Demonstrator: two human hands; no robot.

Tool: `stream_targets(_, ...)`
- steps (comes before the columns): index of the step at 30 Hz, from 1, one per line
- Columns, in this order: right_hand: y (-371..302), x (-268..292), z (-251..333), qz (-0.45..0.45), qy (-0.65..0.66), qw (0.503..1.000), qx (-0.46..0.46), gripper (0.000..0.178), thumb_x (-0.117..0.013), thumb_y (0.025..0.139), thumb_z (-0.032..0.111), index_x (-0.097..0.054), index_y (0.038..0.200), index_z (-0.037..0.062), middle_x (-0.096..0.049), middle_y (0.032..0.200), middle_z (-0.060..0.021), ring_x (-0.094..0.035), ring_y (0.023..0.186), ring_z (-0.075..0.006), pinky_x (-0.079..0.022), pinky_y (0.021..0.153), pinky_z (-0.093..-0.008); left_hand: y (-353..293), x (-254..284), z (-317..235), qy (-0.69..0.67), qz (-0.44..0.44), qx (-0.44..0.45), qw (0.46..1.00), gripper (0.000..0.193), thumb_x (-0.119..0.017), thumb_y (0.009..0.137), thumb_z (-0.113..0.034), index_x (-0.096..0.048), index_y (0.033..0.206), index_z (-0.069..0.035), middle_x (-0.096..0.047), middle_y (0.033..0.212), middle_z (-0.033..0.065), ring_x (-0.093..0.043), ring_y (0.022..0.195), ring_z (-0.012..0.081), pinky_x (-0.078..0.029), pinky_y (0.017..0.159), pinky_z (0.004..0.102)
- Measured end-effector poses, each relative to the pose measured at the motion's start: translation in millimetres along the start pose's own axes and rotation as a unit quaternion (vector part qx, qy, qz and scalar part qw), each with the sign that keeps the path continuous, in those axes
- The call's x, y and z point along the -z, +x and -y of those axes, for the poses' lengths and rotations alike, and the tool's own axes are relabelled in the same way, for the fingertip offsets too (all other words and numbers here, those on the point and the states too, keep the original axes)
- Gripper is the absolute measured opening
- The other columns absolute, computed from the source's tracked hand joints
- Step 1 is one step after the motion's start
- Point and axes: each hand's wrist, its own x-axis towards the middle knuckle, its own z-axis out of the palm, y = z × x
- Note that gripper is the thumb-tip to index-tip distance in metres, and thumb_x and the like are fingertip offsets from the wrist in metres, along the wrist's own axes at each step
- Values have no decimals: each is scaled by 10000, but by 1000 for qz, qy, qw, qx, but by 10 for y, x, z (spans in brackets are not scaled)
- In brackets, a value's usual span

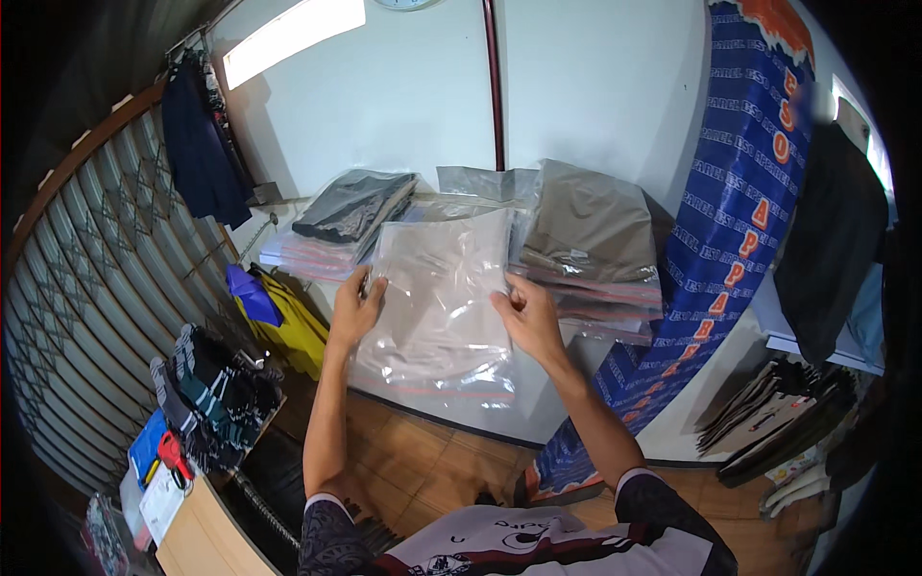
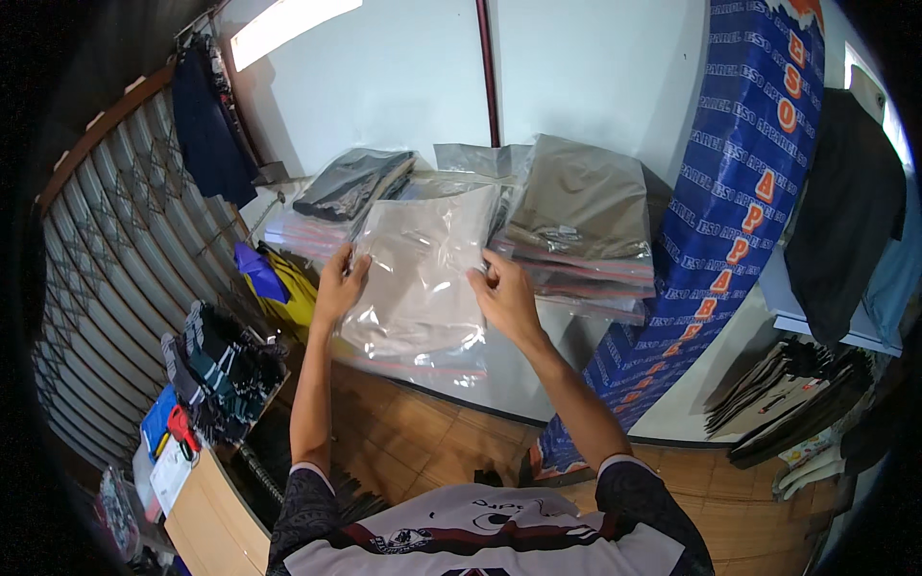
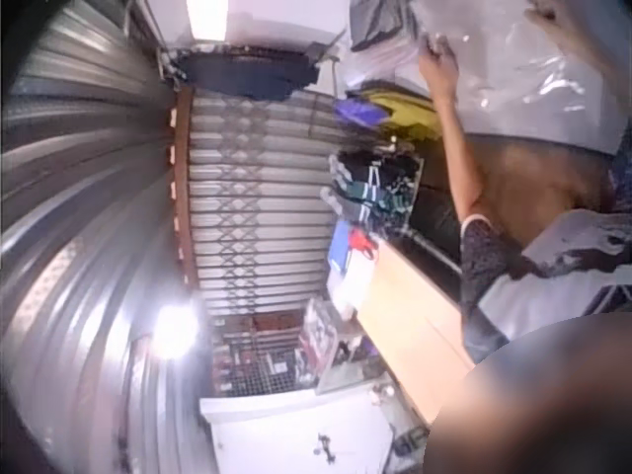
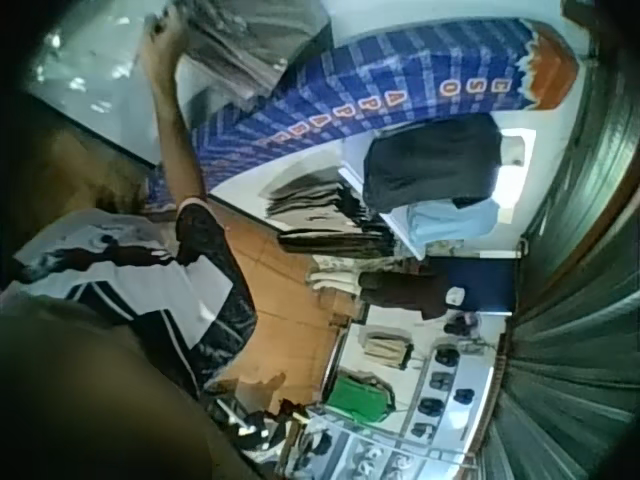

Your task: Folding shirts and pants and placing them into clear plastic zip-lock bags at a packing station.

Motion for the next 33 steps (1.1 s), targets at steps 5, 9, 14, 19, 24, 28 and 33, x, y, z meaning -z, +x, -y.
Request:
stream_targets(5,776,-317,-289,-27,-107,994,-16,378,-739,845,217,-672,1114,-40,-666,713,-177,-662,642,-338,-492,622,-431,843,-370,729,87,-20,-1,996,289,-666,938,-233,-608,1030,35,-533,684,129,-479,615,207,-403,578,386)
stream_targets(9,1117,-403,-592,-72,-193,978,-20,385,-703,866,227,-665,1132,-49,-690,774,-207,-686,750,-397,-520,694,-486,1339,-723,1034,93,-20,3,995,300,-667,924,-241,-629,1068,19,-637,777,194,-586,676,313,-469,652,407)
stream_targets(14,1021,-665,-615,23,-278,960,15,403,-663,872,196,-625,1174,-70,-675,861,-298,-677,843,-470,-541,775,-543,1599,-809,1740,123,-88,-53,987,283,-657,923,-219,-636,1128,-27,-706,948,248,-696,901,393,-520,799,460)
stream_targets(19,918,-687,-1015,72,-318,945,-29,507,-624,873,121,-504,1308,-111,-650,994,-319,-683,842,-478,-560,749,-534,1695,-1177,1782,98,-27,63,993,261,-662,910,-190,-656,1163,-124,-733,978,222,-693,989,403,-520,858,472)
stream_targets(24,786,-805,-660,42,-381,923,-44,533,-629,874,120,-499,1347,-86,-566,1224,-364,-698,794,-453,-581,694,-489,1762,-1300,1836,106,-43,86,990,238,-663,901,-178,-672,1134,-127,-744,950,196,-703,966,392,-526,845,466)
stream_targets(28,404,-762,-237,17,-347,938,5,562,-662,912,215,-493,1377,-52,-572,1295,-303,-689,907,-462,-586,714,-480,1717,-1223,1832,148,-26,99,984,267,-668,906,-205,-668,1153,-102,-730,1031,205,-684,1021,389,-519,867,460)
stream_targets(33,-439,-584,-516,-7,-184,977,104,528,-682,910,228,-518,1375,39,-679,1184,-183,-719,787,-361,-581,619,-419,1239,-1149,1524,216,-132,48,966,387,-702,902,-258,-639,1216,-42,-655,1184,231,-607,1132,410,-485,938,465)
